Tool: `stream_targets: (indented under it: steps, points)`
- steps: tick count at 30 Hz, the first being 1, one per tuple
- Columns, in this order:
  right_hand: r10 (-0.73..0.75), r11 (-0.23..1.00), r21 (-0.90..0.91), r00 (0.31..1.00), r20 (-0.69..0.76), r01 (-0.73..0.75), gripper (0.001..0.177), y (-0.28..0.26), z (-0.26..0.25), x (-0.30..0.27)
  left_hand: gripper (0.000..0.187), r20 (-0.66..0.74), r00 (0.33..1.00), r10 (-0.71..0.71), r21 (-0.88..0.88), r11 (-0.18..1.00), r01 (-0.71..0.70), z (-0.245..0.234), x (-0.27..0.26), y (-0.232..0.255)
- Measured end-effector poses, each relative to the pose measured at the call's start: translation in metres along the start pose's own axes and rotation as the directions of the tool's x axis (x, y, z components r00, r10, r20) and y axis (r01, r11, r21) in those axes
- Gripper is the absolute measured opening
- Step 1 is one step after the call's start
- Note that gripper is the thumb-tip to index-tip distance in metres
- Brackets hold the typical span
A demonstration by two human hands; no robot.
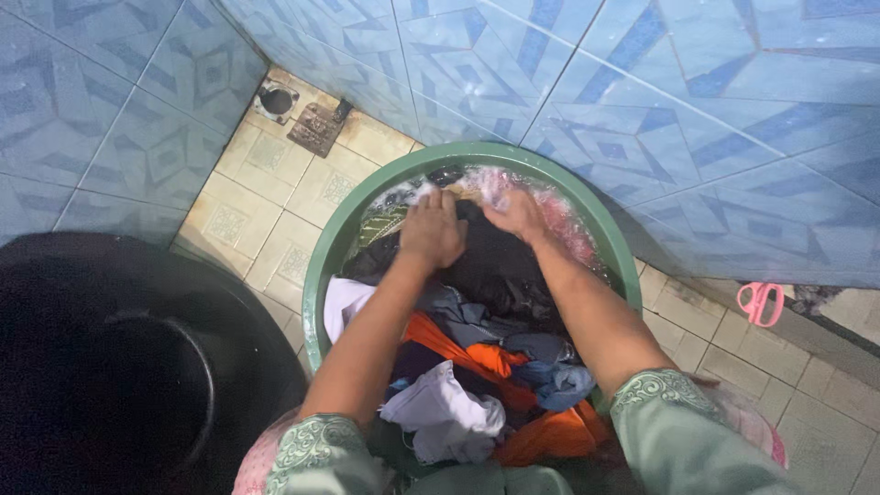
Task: The person washes various pieces of clothing by hand in a green basin filled with soapy water, scrubbing a patterned garment, denim pants, and other clothes one by one.
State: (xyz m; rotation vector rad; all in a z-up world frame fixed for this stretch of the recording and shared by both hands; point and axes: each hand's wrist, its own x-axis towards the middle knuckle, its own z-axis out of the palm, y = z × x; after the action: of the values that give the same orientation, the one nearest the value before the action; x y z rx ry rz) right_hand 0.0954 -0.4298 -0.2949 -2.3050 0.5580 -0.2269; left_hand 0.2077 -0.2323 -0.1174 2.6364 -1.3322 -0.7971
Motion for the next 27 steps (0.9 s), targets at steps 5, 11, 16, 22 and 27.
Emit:
stream_targets:
  steps: [5, 11, 16, 22, 27]
  points:
    - [0.070, 0.988, -0.121, 0.982, -0.174, -0.091, 0.051, 0.033, 0.041, -0.009, 0.076, -0.289, 0.957, -0.011, 0.018, 1.000, 0.017, 0.025, -0.023, 0.025]
    - [0.204, 0.928, -0.286, 0.968, -0.148, -0.240, 0.056, 0.024, 0.042, 0.007, 0.094, -0.220, 0.969, -0.111, 0.026, 0.992, 0.120, 0.010, -0.109, 0.030]
    - [0.410, 0.823, -0.420, 0.912, -0.024, -0.382, 0.061, 0.022, 0.020, 0.003, 0.107, -0.255, 0.956, -0.146, 0.001, 0.989, 0.151, 0.028, -0.100, 0.010]
    - [0.265, 0.953, 0.119, 0.957, 0.120, -0.278, 0.080, -0.045, -0.032, -0.046, 0.093, 0.209, 0.973, -0.103, 0.067, 0.994, 0.091, 0.063, -0.029, -0.027]
    - [0.105, 0.993, -0.055, 0.994, 0.015, -0.104, 0.094, -0.148, -0.071, -0.081, 0.077, 0.429, 0.900, -0.078, 0.097, 0.994, 0.040, 0.097, 0.020, -0.069]
